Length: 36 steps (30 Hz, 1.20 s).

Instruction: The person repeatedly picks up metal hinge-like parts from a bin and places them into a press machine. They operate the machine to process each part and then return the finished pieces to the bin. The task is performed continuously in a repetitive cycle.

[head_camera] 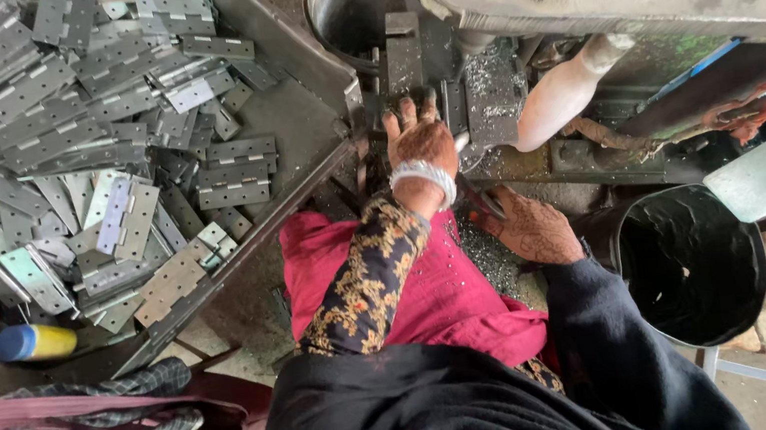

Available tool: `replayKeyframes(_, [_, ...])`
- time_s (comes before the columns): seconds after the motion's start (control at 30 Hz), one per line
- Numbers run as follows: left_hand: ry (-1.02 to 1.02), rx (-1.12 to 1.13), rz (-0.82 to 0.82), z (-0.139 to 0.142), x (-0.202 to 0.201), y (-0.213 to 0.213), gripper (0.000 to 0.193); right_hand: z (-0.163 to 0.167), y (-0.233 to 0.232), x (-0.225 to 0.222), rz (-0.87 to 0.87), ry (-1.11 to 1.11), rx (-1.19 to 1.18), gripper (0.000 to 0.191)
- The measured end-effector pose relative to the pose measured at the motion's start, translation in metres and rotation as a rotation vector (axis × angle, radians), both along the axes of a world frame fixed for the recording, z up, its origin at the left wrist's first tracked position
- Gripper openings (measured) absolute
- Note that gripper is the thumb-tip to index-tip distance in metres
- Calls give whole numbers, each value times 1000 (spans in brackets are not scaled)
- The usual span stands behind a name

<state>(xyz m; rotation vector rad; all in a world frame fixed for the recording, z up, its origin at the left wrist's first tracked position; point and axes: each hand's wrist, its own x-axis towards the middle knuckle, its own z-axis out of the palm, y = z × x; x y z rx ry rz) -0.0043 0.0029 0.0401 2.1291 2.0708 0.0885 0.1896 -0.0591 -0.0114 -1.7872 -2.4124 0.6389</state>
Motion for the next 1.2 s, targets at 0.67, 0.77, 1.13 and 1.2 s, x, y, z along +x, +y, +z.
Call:
replayKeyframes(0.67, [79, 233, 69, -44, 9, 21, 34, -92, -29, 9, -133, 121, 84, 43])
replayKeyframes(0.77, [-3, 388, 71, -40, 7, 21, 36, -93, -36, 4, -231, 96, 58, 44])
replayKeyframes(1.13, [118, 254, 107, -7, 7, 21, 39, -89, -25, 7, 80, -56, 114, 37])
replayKeyframes(1.2, [103, 228, 119, -11, 7, 21, 43, -85, -28, 3, 9, -90, 41, 42])
